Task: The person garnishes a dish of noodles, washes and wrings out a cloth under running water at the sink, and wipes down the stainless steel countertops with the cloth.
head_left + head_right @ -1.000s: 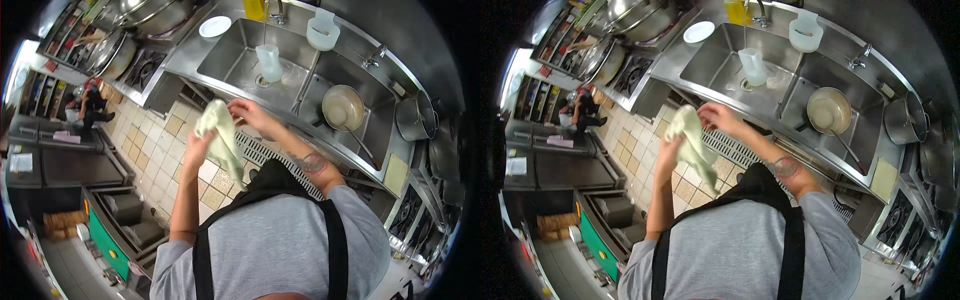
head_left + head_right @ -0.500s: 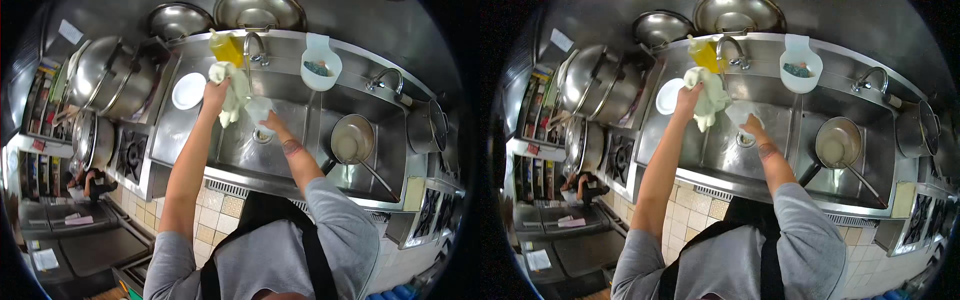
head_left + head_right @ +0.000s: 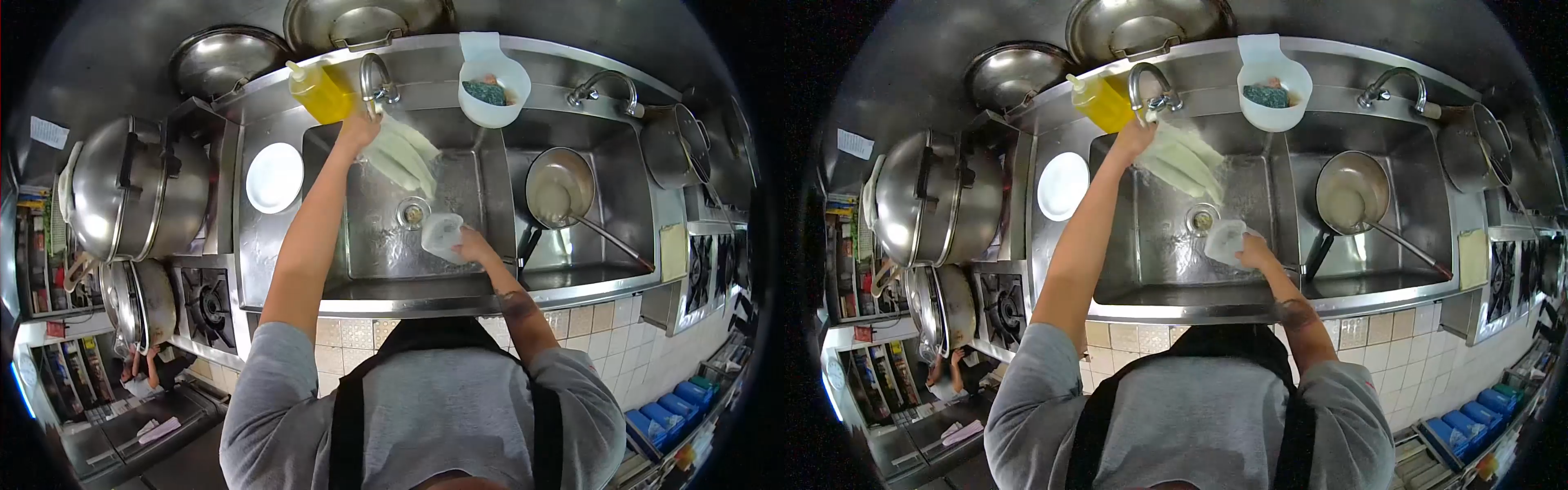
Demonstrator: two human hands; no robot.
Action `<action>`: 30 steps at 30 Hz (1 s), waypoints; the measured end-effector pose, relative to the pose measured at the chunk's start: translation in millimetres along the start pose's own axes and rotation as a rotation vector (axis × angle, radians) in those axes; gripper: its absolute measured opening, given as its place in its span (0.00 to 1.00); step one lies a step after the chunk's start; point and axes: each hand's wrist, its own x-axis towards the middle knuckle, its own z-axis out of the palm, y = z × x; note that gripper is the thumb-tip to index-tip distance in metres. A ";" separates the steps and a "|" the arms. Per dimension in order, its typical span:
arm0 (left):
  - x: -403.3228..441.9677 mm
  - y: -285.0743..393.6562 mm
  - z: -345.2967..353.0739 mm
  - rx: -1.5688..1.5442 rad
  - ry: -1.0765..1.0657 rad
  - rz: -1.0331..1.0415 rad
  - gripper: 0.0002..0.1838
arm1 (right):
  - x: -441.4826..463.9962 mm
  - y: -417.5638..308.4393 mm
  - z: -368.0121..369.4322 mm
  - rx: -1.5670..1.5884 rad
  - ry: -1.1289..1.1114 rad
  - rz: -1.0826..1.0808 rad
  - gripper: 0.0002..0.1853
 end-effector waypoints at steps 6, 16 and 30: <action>-37.8 16.5 -36.2 -0.399 -0.190 0.035 0.21 | 42.6 -73.4 -117.2 -0.374 -0.456 -0.026 0.24; -56.5 -28.5 -68.9 -0.791 0.007 -0.159 0.17 | 164.6 -212.4 -194.4 0.525 -0.160 -0.322 0.18; -39.3 -0.7 12.3 -1.709 -0.490 -0.704 0.26 | 99.9 -234.8 -168.6 -0.061 0.015 -0.499 0.10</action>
